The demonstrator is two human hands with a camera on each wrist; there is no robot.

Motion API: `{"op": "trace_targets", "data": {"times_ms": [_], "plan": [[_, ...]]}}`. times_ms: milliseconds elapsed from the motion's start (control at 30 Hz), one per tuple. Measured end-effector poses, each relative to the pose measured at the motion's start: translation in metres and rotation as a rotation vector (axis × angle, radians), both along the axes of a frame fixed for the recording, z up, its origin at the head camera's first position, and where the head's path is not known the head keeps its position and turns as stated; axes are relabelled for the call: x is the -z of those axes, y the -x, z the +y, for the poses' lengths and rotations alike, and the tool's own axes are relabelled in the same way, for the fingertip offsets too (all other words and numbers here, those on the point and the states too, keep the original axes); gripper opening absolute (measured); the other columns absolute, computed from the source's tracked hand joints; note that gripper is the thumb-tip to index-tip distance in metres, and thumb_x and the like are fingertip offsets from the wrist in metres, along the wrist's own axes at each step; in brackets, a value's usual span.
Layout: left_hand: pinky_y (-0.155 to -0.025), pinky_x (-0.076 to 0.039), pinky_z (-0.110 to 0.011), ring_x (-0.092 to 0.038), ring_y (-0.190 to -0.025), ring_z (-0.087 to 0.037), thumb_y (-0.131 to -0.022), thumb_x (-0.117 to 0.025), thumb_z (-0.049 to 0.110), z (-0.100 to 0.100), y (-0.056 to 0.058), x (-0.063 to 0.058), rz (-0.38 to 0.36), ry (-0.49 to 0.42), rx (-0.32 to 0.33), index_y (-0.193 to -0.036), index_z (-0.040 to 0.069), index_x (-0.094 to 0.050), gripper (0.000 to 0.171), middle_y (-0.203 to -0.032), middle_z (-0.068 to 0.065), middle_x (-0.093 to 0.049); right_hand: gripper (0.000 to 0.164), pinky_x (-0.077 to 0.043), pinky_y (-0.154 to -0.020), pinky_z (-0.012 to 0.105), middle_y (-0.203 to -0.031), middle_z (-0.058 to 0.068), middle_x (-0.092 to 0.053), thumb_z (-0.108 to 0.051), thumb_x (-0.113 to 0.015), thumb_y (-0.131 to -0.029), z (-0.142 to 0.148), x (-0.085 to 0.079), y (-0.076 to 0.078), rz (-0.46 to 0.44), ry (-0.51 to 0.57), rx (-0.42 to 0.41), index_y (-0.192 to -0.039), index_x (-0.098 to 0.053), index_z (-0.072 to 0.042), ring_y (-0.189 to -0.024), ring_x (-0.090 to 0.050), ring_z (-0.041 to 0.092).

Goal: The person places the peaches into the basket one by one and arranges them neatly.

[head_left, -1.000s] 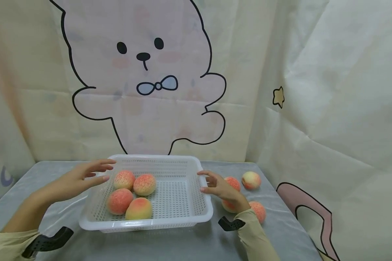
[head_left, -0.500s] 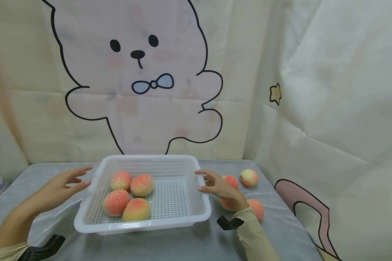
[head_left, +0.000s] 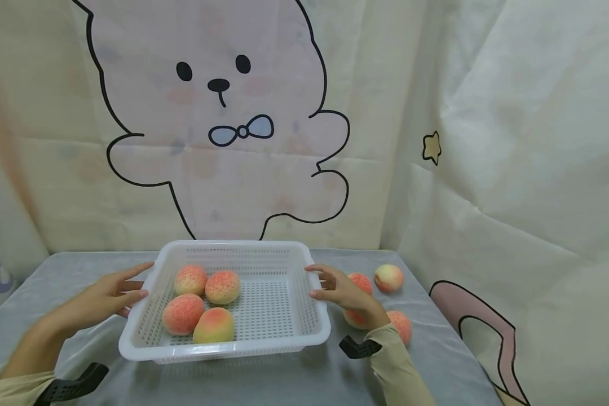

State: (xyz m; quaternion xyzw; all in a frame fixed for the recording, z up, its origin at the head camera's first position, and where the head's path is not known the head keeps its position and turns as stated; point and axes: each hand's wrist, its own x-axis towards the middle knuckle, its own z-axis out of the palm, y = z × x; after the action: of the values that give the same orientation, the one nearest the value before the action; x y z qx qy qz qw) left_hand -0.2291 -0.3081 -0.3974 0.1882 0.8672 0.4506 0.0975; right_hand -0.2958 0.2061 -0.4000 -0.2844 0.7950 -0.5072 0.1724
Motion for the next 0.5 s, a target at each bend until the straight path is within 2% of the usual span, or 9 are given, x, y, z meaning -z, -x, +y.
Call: {"op": "trace_targets", "data": {"times_ms": [167, 300, 500], "plan": [[-0.073, -0.062, -0.038, -0.065, -0.1, 0.004, -0.107, -0.05, 0.023, -0.001, 0.0, -0.002, -0.087, -0.057, 0.007, -0.161, 0.0, -0.01, 0.071, -0.148, -0.044, -0.039, 0.065, -0.055, -0.098, 0.046, -0.144, 0.029, -0.053, -0.019, -0.066, -0.099, -0.001, -0.001, 0.002, 0.058, -0.041, -0.015, -0.154, -0.035, -0.003, -0.126, -0.06, 0.041], [-0.073, -0.062, -0.039, -0.067, -0.099, 0.0, -0.106, -0.051, 0.022, -0.001, -0.002, -0.003, -0.103, -0.079, 0.009, -0.16, -0.001, -0.008, 0.073, -0.146, -0.044, -0.041, 0.065, -0.054, -0.1, 0.048, -0.145, 0.027, -0.053, -0.023, -0.063, -0.101, -0.001, -0.002, -0.001, 0.084, -0.066, -0.032, -0.155, -0.034, -0.002, -0.127, -0.059, 0.042], [-0.073, -0.063, -0.041, -0.071, -0.097, -0.008, -0.106, -0.053, 0.021, 0.004, -0.002, -0.002, -0.117, -0.127, 0.013, -0.159, -0.005, -0.007, 0.075, -0.143, -0.043, -0.046, 0.059, -0.054, -0.1, 0.051, -0.144, 0.028, -0.054, -0.022, -0.064, -0.1, 0.007, -0.003, -0.01, 0.119, -0.058, 0.04, -0.151, -0.041, -0.003, -0.127, -0.059, 0.044]]}}
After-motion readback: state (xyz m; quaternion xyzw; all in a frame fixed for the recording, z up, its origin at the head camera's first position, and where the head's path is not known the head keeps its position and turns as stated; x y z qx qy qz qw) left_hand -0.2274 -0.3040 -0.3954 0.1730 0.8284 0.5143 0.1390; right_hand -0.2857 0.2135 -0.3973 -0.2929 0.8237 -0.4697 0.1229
